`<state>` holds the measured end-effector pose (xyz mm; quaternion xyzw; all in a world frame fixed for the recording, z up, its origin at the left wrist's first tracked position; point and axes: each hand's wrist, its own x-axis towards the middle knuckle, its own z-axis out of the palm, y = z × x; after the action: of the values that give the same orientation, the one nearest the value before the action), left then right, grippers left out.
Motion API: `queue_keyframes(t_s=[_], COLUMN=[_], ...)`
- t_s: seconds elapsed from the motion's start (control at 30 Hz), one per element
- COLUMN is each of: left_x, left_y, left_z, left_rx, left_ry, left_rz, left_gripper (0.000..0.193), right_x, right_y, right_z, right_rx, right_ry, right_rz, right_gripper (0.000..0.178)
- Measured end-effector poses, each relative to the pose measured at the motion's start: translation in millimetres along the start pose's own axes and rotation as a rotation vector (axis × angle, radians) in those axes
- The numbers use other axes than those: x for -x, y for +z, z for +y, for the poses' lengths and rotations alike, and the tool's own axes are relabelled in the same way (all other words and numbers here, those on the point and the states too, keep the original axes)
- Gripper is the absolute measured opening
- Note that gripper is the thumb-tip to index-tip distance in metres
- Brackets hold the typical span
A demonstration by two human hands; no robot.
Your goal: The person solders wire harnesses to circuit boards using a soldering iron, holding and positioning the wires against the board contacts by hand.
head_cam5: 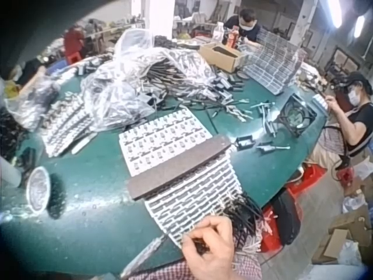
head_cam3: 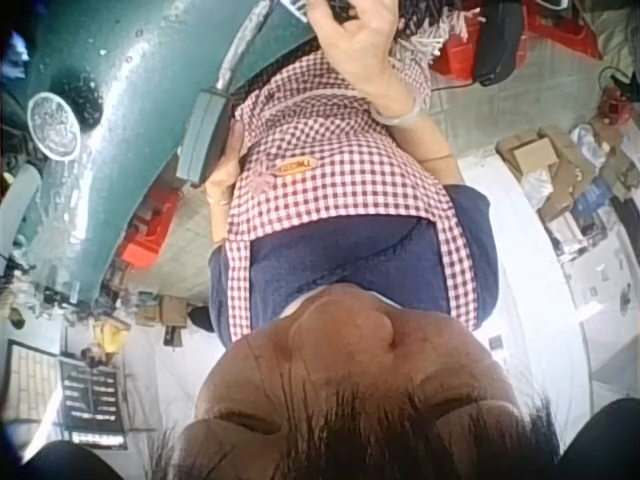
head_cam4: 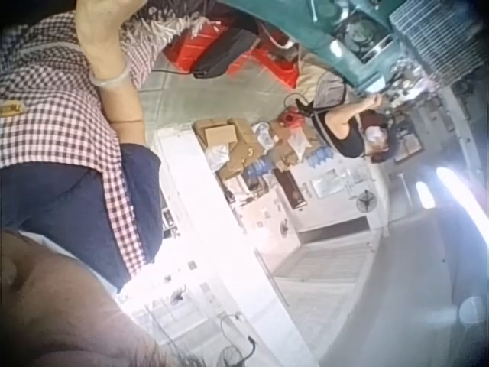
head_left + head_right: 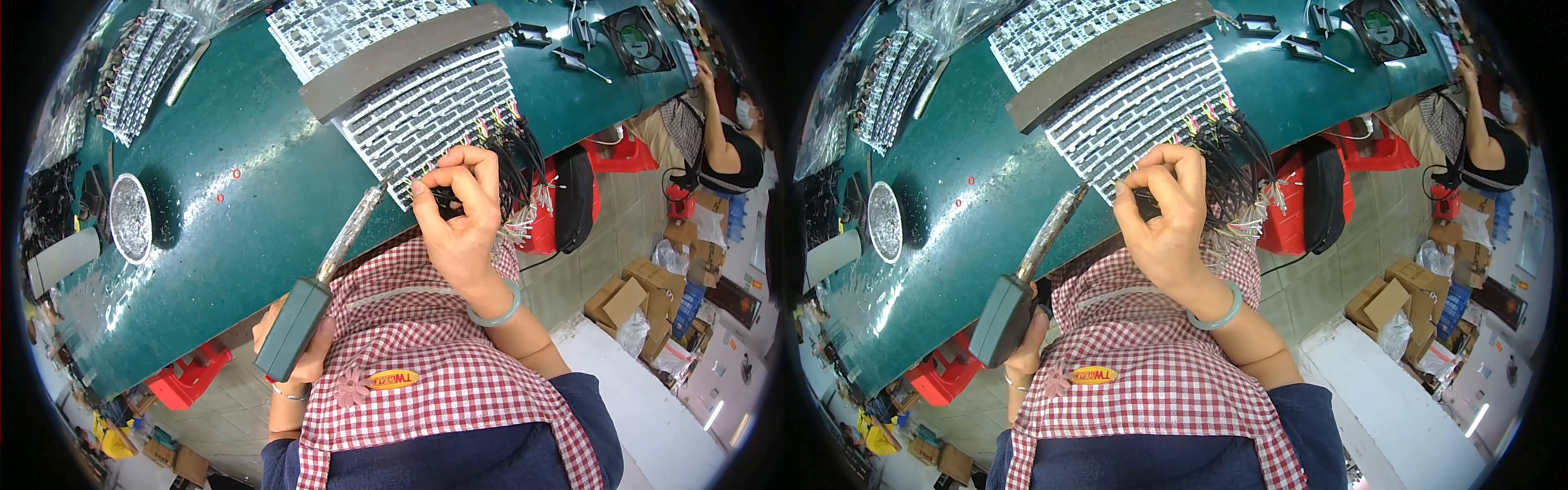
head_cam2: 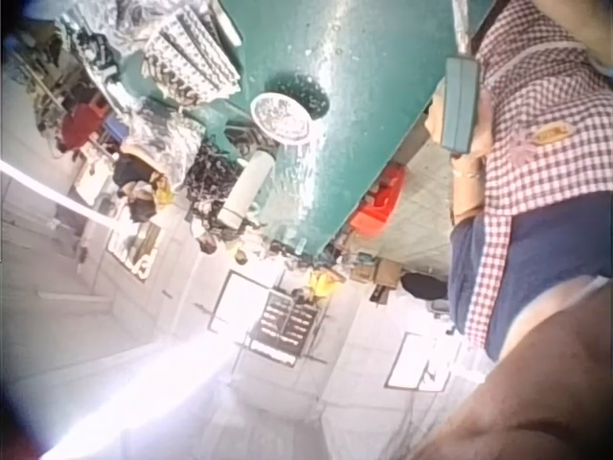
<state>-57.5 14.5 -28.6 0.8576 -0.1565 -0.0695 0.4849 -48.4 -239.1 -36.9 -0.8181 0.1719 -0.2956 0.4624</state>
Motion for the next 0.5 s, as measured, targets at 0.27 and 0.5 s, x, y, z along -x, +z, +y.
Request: queue_keyframes(t_s=[0.27, 0.5], left_x=[-5.0, -15.6], left_y=[0.7, -0.8], left_z=[-3.5, 4.0], left_rx=[-0.005, -0.041], left_ry=[0.068, 0.128], left_rz=[-0.052, -0.103], left_gripper=[0.03, 0.031], right_x=[-0.4, 0.1], right_y=[3.9, 5.9], right_z=[0.1, 1.2], right_rx=[0.038, 0.049], right_ry=[0.014, 0.024], right_rz=[0.039, 0.053], right_gripper=[0.014, 0.015])
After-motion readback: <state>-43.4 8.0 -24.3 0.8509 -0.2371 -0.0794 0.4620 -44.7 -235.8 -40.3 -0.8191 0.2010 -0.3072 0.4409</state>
